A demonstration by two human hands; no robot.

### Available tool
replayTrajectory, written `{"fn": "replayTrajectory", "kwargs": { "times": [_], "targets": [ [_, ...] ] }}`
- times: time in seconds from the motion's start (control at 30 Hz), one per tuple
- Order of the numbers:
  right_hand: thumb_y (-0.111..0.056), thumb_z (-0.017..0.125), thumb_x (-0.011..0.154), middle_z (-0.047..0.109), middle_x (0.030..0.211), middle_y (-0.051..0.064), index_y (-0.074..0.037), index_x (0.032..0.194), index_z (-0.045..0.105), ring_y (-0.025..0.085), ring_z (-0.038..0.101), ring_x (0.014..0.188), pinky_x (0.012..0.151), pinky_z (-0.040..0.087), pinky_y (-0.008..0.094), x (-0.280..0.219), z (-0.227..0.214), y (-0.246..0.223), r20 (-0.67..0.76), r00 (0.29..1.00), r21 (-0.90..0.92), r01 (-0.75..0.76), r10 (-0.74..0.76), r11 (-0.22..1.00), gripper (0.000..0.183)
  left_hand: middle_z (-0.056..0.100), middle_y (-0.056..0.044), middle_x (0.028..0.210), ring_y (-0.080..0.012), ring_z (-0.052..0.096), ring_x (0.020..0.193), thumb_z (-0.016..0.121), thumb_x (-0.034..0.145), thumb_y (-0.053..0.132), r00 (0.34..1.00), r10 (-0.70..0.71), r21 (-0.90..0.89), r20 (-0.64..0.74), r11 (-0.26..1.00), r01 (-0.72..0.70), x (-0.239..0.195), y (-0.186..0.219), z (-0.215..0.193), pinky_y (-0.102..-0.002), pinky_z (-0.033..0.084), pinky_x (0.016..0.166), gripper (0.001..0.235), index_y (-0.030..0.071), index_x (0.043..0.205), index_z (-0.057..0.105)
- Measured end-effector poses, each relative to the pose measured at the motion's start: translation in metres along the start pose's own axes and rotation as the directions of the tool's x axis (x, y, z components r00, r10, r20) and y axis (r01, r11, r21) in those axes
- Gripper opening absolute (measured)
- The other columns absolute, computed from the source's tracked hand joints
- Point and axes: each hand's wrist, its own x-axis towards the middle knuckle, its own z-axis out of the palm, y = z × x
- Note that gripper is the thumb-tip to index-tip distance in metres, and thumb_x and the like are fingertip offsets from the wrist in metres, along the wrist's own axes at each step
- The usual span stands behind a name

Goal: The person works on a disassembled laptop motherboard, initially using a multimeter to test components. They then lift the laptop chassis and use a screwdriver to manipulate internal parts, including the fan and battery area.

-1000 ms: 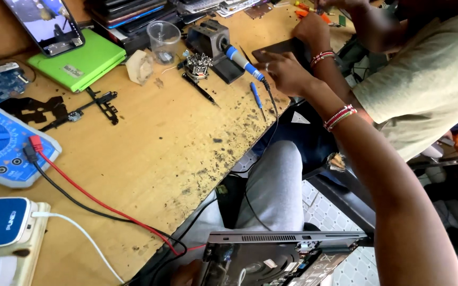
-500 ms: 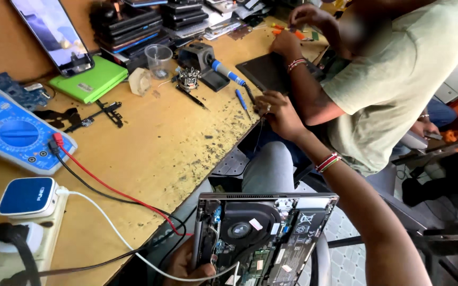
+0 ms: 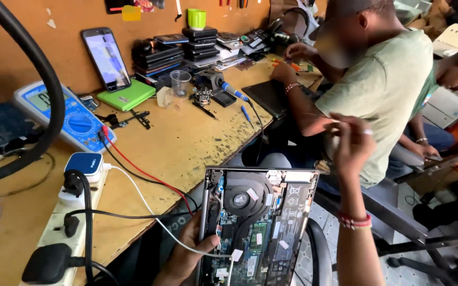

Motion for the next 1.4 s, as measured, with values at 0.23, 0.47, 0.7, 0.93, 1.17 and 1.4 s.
{"fn": "replayTrajectory", "kwargs": {
  "times": [0.23, 0.47, 0.7, 0.93, 1.17, 1.4],
  "targets": [
    [-0.027, 0.059, 0.112, 0.061, 0.091, 0.022, -0.013, 0.115, 0.052, 0.018, 0.045, 0.055, 0.050, 0.038, 0.026, -0.082, -0.093, -0.119, -0.761, 0.616, 0.221, -0.046, 0.201, 0.974, 0.016, 0.073, -0.009, 0.098, -0.0172, 0.068, 0.091, 0.089, 0.071, 0.023, 0.995, 0.095, 0.045, 0.019, 0.994, -0.096, -0.006, -0.014, -0.013, -0.026, 0.053, 0.077, 0.079, 0.008, 0.142, 0.057],
    [-0.018, 0.053, 0.111, 0.052, 0.102, 0.007, -0.007, 0.112, 0.057, 0.013, 0.055, 0.088, 0.076, 0.051, 0.009, -0.121, -0.031, -0.193, -0.553, 0.784, 0.531, 0.074, 0.280, 0.844, 0.012, 0.061, 0.000, 0.078, -0.0098, 0.056, 0.067, 0.087, 0.080, 0.023, 0.977, 0.170, -0.007, 0.127, 0.985, -0.171, -0.021, -0.003, -0.001, -0.024, 0.046, 0.058, 0.033, 0.010, 0.097, 0.062],
    [-0.023, 0.052, 0.108, 0.061, 0.122, 0.033, -0.002, 0.116, 0.056, 0.033, 0.067, 0.094, 0.088, 0.059, 0.038, -0.131, -0.008, -0.178, -0.460, 0.869, 0.435, 0.044, 0.180, 0.899, 0.023, 0.053, 0.000, 0.066, -0.0068, 0.047, 0.060, 0.081, 0.084, 0.019, 0.959, 0.240, 0.043, 0.153, 0.968, -0.249, -0.008, -0.008, -0.001, -0.024, 0.039, 0.055, 0.023, 0.010, 0.086, 0.060],
    [-0.002, 0.067, 0.098, 0.060, 0.100, 0.030, 0.005, 0.102, 0.056, 0.029, 0.065, 0.077, 0.066, 0.056, 0.035, -0.123, -0.010, -0.157, -0.503, 0.860, 0.301, 0.082, 0.085, 0.950, 0.013, 0.053, -0.001, 0.063, -0.0042, 0.046, 0.055, 0.079, 0.089, 0.014, 0.927, 0.335, -0.008, 0.169, 0.941, -0.339, -0.006, -0.005, -0.001, -0.020, 0.041, 0.053, 0.019, 0.009, 0.093, 0.062],
    [-0.007, 0.065, 0.102, 0.070, 0.103, 0.033, 0.004, 0.107, 0.059, 0.033, 0.074, 0.081, 0.061, 0.059, 0.032, -0.125, -0.012, -0.153, -0.493, 0.859, 0.310, 0.024, 0.139, 0.951, 0.014, 0.053, -0.001, 0.065, -0.0043, 0.045, 0.056, 0.080, 0.086, 0.014, 0.932, 0.334, -0.037, 0.143, 0.942, -0.333, -0.009, 0.008, 0.007, -0.021, 0.040, 0.053, 0.022, 0.008, 0.096, 0.062],
    [-0.016, 0.057, 0.106, 0.070, 0.092, 0.032, 0.004, 0.108, 0.051, 0.027, 0.073, 0.076, 0.068, 0.061, 0.031, -0.117, -0.007, -0.149, -0.472, 0.855, 0.304, -0.069, 0.213, 0.950, 0.020, 0.054, 0.001, 0.067, -0.0029, 0.047, 0.058, 0.081, 0.083, 0.015, 0.952, 0.297, -0.078, 0.075, 0.953, -0.291, -0.010, 0.020, 0.016, -0.019, 0.038, 0.054, 0.027, 0.010, 0.100, 0.060]
  ]
}}
